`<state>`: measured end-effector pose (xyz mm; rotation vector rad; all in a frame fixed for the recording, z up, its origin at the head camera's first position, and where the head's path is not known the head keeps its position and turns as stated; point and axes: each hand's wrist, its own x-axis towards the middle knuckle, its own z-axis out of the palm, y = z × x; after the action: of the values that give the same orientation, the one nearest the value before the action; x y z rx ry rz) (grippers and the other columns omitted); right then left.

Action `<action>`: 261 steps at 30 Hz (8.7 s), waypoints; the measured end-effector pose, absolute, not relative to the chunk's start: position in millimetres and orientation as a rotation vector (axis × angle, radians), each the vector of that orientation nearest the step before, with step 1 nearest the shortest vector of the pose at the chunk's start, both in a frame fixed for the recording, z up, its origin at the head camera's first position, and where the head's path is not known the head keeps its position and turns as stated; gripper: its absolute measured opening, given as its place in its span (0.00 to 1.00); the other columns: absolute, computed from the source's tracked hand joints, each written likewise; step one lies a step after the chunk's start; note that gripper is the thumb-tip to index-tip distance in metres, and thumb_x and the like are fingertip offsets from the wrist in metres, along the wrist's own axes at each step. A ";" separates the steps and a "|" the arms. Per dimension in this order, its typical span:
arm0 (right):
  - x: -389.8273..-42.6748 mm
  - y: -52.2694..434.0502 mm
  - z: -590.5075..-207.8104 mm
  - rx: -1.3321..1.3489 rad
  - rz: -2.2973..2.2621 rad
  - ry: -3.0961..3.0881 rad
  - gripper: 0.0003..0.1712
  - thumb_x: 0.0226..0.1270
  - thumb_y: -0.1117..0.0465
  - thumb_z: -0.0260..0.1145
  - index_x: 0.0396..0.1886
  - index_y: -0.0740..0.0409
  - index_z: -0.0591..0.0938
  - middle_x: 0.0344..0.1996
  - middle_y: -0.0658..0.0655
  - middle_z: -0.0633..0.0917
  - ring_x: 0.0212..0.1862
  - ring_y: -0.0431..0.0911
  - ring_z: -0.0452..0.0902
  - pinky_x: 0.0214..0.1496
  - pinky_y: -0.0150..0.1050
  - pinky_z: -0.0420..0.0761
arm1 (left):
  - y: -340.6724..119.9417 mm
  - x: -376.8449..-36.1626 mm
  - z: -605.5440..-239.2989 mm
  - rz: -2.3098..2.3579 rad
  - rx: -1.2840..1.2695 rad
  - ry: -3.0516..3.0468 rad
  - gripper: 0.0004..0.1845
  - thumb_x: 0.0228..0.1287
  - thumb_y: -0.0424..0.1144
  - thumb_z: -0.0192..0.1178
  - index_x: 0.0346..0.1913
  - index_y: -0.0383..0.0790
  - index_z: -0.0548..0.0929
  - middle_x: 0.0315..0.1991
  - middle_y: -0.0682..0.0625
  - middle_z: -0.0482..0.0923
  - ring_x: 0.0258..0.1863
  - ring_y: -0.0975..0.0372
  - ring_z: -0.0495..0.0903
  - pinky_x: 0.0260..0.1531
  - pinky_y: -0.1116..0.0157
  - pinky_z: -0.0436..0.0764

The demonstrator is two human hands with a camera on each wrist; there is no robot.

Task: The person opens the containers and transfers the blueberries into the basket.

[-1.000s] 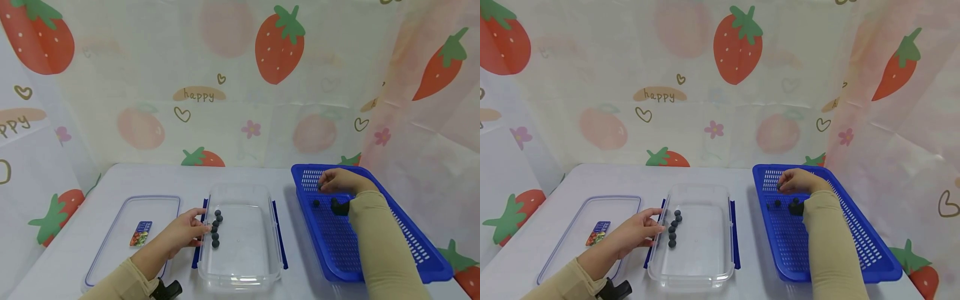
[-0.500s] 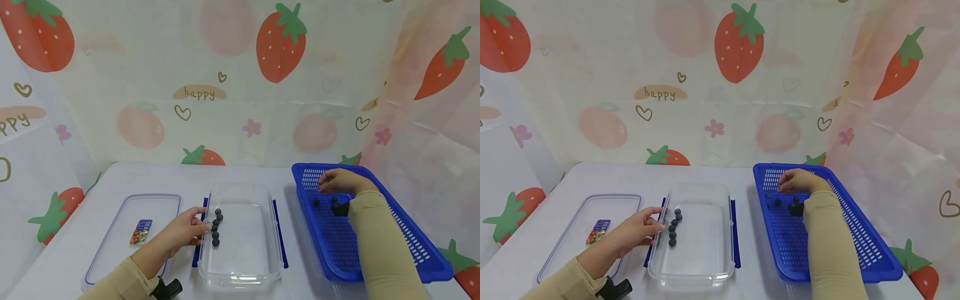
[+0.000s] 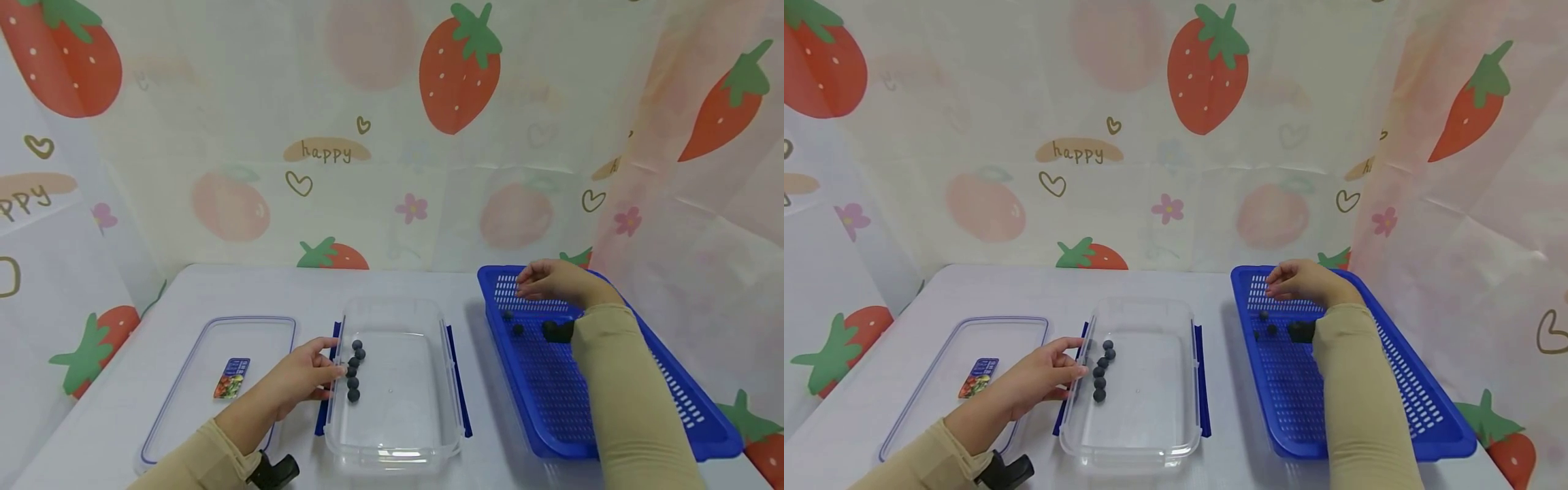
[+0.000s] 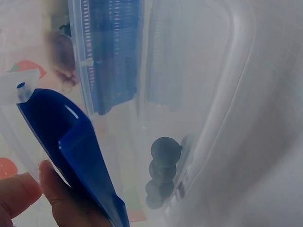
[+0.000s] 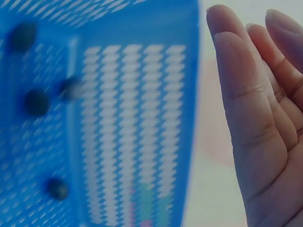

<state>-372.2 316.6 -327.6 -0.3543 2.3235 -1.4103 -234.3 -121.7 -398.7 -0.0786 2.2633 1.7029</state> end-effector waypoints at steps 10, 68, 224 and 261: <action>-374.3 251.7 -297.1 -0.501 -1.325 2.384 0.18 0.61 0.65 0.63 0.49 0.70 0.73 0.43 0.64 0.80 0.49 0.54 0.77 0.53 0.46 0.76 | -122.0 -233.9 -399.2 1.695 -0.076 2.266 0.30 0.60 0.35 0.60 0.64 0.43 0.63 0.35 0.42 0.76 0.30 0.58 0.75 0.31 0.63 0.82; -369.8 42.1 -404.4 -0.499 -0.907 2.265 0.11 0.58 0.72 0.62 0.40 0.59 0.83 0.36 0.55 0.81 0.36 0.45 0.79 0.39 0.35 0.81 | -123.7 -234.6 -399.3 1.718 -0.071 2.240 0.31 0.58 0.38 0.61 0.65 0.44 0.63 0.37 0.41 0.77 0.33 0.56 0.76 0.31 0.64 0.82; -373.9 197.7 -286.6 -0.599 -1.153 2.454 0.15 0.60 0.60 0.64 0.45 0.61 0.77 0.40 0.61 0.81 0.44 0.48 0.80 0.49 0.40 0.79 | -123.1 -235.7 -401.9 1.695 -0.066 2.272 0.30 0.59 0.37 0.61 0.64 0.44 0.64 0.36 0.42 0.75 0.31 0.57 0.75 0.32 0.64 0.82; -369.8 45.5 -388.8 -0.603 -1.004 2.173 0.09 0.59 0.69 0.63 0.40 0.68 0.80 0.35 0.59 0.83 0.38 0.48 0.81 0.41 0.36 0.81 | -125.5 -238.3 -403.3 1.699 -0.048 2.247 0.31 0.59 0.38 0.61 0.64 0.45 0.63 0.38 0.42 0.77 0.35 0.55 0.77 0.34 0.63 0.82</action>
<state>-369.8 45.5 -388.8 -0.6028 2.1728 -1.0044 -238.3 -125.5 -403.3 -0.0483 2.2469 1.6994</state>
